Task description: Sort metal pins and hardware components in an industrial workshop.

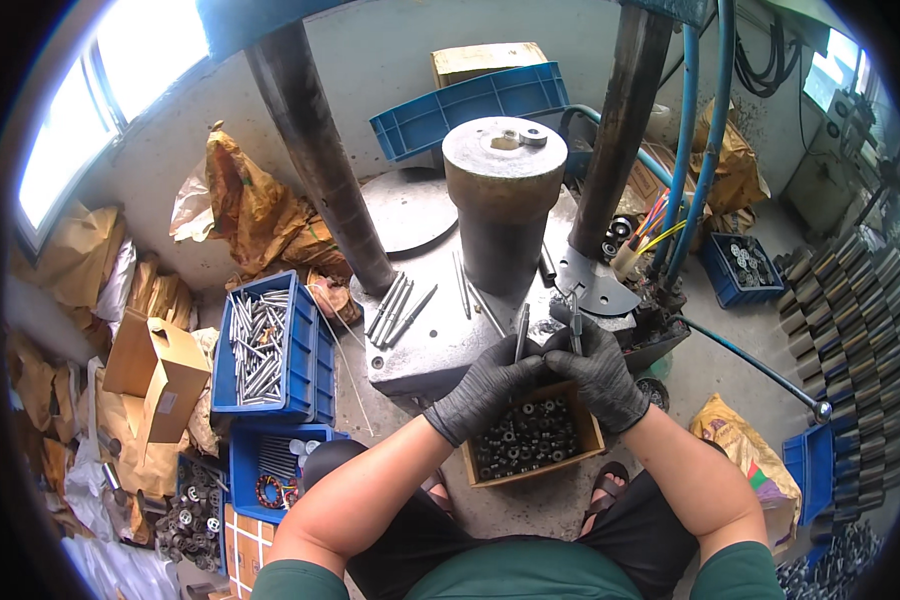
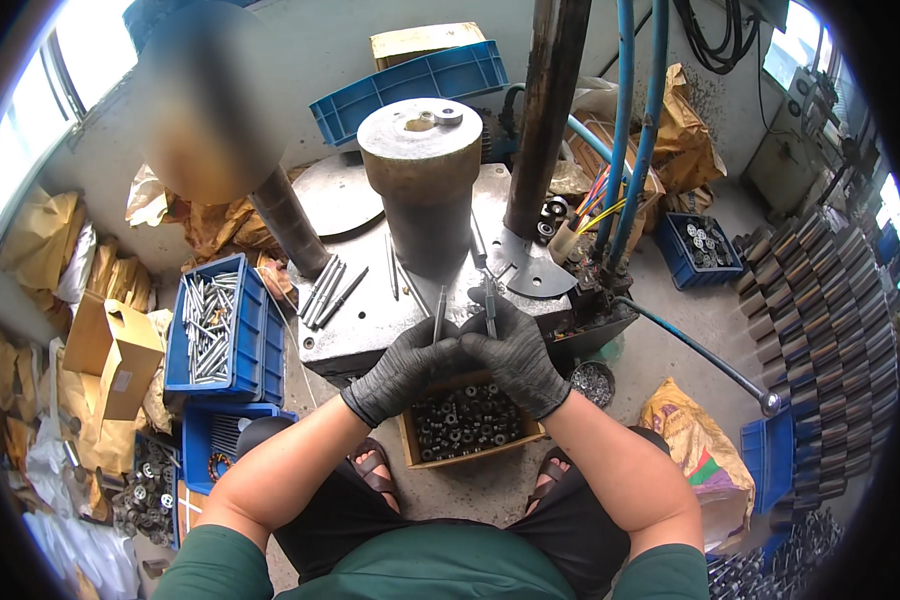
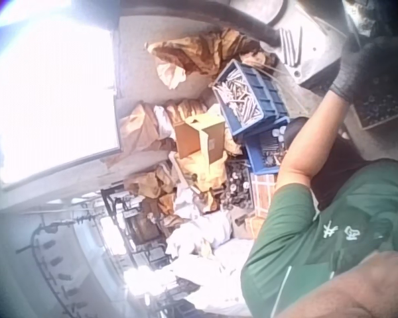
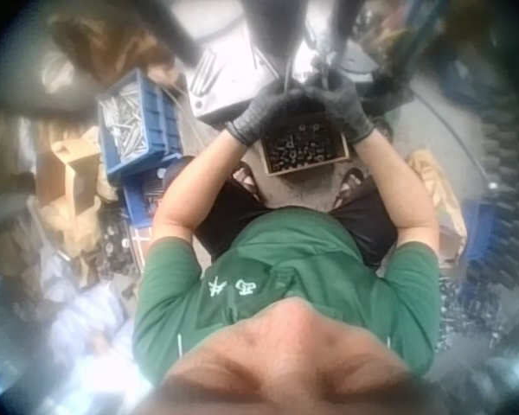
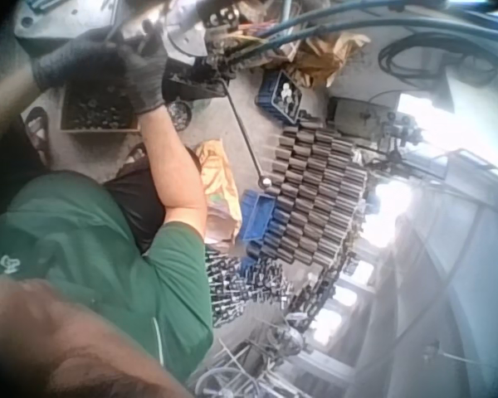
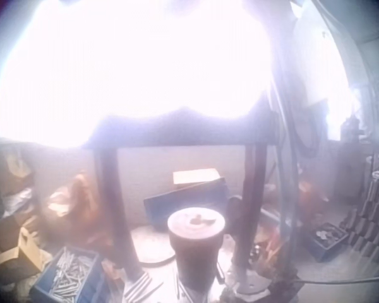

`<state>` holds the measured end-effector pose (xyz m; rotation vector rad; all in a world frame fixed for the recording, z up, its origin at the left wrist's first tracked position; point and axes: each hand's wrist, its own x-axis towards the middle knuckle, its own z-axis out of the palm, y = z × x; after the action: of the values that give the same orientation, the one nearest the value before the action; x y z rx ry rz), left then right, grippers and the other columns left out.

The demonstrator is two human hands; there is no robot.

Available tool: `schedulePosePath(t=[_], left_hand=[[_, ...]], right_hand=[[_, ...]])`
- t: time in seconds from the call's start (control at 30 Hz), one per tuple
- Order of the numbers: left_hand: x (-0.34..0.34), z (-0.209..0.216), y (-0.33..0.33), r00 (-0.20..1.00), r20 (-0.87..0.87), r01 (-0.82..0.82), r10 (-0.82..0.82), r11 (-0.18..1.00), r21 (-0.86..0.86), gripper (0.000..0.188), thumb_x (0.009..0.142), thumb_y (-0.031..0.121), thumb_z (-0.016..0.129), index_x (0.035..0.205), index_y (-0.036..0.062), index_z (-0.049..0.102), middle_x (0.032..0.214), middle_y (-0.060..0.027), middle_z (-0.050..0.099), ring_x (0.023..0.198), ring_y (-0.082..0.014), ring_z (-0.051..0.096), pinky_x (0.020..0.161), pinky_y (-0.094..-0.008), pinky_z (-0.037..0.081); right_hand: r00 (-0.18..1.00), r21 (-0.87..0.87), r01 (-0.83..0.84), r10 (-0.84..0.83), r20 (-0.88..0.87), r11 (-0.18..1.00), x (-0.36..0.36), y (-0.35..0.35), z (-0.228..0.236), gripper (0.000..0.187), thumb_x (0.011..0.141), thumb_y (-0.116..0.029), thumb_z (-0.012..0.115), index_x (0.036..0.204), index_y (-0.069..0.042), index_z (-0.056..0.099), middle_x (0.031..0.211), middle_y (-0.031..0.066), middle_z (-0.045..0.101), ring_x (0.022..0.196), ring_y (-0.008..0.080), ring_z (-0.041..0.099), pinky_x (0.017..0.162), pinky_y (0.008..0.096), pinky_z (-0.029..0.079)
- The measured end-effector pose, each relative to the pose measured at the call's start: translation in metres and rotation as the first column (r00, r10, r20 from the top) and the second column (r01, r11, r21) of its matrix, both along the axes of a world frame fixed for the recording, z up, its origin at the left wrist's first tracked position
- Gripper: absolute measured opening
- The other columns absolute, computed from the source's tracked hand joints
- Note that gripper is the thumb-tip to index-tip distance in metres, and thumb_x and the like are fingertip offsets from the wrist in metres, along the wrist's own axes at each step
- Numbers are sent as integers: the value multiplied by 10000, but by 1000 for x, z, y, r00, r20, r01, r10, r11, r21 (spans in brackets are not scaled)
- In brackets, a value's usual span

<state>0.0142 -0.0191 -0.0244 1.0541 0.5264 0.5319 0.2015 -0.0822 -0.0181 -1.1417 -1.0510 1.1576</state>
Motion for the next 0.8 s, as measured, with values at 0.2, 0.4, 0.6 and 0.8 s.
schedulePosePath(t=[0.2, 0.4, 0.6, 0.8], left_hand=[[2, -14, 2, 998, 65, 22, -17, 997, -73, 420, 983, 261, 720, 1272, -3, 570, 1170, -87, 657, 1099, -167, 643, 992, -336, 557], [1, -10, 0, 994, -44, -102, 105, 993, 58, 314, 996, 256, 694, 1185, 21, 608, 1021, -57, 675, 901, -135, 660, 804, -293, 580], [-7, -5, 16, 959, -116, -258, 260, 966, 29, 227, 1014, 259, 647, 1082, 43, 634, 773, -28, 641, 637, -113, 599, 593, -251, 510], [-13, 10, 24, 941, -109, -335, 320, 927, -171, 152, 949, 182, 668, 995, 37, 667, 690, -21, 583, 542, -118, 538, 499, -256, 458]], right_hand=[[980, 5, 42, -42, 197, 999, 1, 2, -11, 503, 878, -29, 732, 1355, 1, 575, 963, 21, 658, 900, 117, 629, 845, 274, 545], [999, -34, 21, -19, 37, 999, 2, 9, -15, 670, 865, -88, 761, 1465, 4, 476, 1156, 87, 638, 1033, 130, 598, 928, 283, 516], [957, -14, -48, 50, 287, 999, 18, 1, -10, 767, 815, -76, 753, 1499, 39, 428, 1252, 152, 624, 1139, 210, 616, 981, 349, 509], [457, 329, -111, -245, 855, 938, 16, -12, 29, 654, 700, 20, 647, 1346, -74, 600, 1185, 221, 637, 1071, 426, 626, 952, 498, 517]])
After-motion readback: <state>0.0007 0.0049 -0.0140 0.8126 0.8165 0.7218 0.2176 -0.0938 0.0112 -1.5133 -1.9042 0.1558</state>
